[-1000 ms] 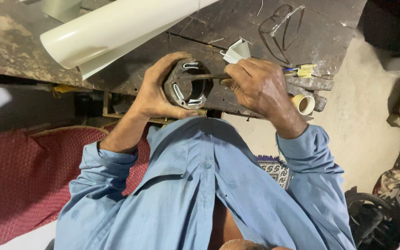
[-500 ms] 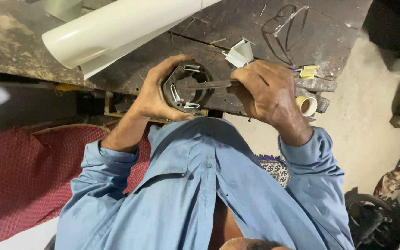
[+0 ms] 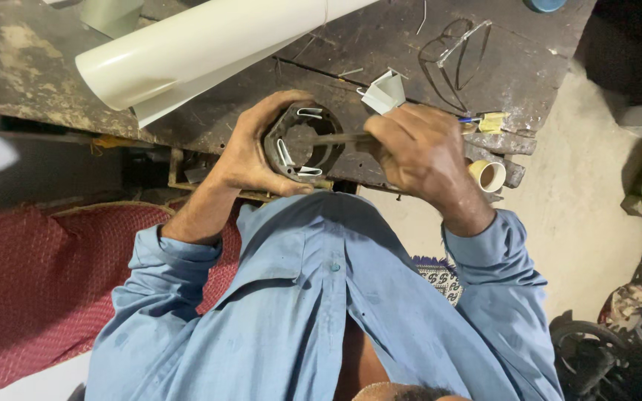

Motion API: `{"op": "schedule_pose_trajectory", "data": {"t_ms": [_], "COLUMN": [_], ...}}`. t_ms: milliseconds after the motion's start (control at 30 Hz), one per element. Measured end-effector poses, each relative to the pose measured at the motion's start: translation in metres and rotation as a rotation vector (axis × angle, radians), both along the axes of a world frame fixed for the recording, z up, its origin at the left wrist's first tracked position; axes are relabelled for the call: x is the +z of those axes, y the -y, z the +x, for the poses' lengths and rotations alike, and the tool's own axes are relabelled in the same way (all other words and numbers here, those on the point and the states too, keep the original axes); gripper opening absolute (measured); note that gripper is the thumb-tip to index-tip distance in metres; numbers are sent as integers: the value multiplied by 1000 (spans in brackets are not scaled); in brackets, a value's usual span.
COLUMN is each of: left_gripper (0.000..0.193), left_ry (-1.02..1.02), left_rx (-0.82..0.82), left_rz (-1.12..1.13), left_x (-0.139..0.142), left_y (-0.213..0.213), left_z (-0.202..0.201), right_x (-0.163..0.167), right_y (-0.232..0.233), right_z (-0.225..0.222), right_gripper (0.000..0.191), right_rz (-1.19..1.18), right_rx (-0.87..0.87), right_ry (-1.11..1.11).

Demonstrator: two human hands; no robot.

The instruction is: The person sits at a workbench and assembles small white rectangular pieces onto a dark cylindrical component. They repeatedly pick up pieces, position them, and press them into place around the cylinder's circumference. Tools and materials including scissors, a roll of white sheet material, and a cup are visible on the table.

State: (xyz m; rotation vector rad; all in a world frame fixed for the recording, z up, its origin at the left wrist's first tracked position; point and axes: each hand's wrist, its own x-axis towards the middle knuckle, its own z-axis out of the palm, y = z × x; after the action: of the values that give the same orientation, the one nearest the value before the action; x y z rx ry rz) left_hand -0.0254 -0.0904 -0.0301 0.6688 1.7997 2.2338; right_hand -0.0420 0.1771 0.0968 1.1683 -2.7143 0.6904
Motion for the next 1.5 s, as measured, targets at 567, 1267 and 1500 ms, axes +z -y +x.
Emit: {"op": "schedule_pose_trajectory", "data": {"t_ms": [567,1267,1500], "left_gripper": [100,96,96], "left_ry": [-291,-542,-519], "left_rx": [312,508,521], "left_rz": [-583,-965,-1032], "left_x": [-20,-74,-69], "left_y": [-14,-101,-117], "left_z": [7,42,46], "right_x": [-137,-196,-192], "right_y": [-50,-28,-28], "right_z": [7,28,20], "right_gripper": [31,22,21], "right_rz": [-197,-422,-486], "right_rx": [-567,-359,-322], "right_ry": [400,314,323]}}
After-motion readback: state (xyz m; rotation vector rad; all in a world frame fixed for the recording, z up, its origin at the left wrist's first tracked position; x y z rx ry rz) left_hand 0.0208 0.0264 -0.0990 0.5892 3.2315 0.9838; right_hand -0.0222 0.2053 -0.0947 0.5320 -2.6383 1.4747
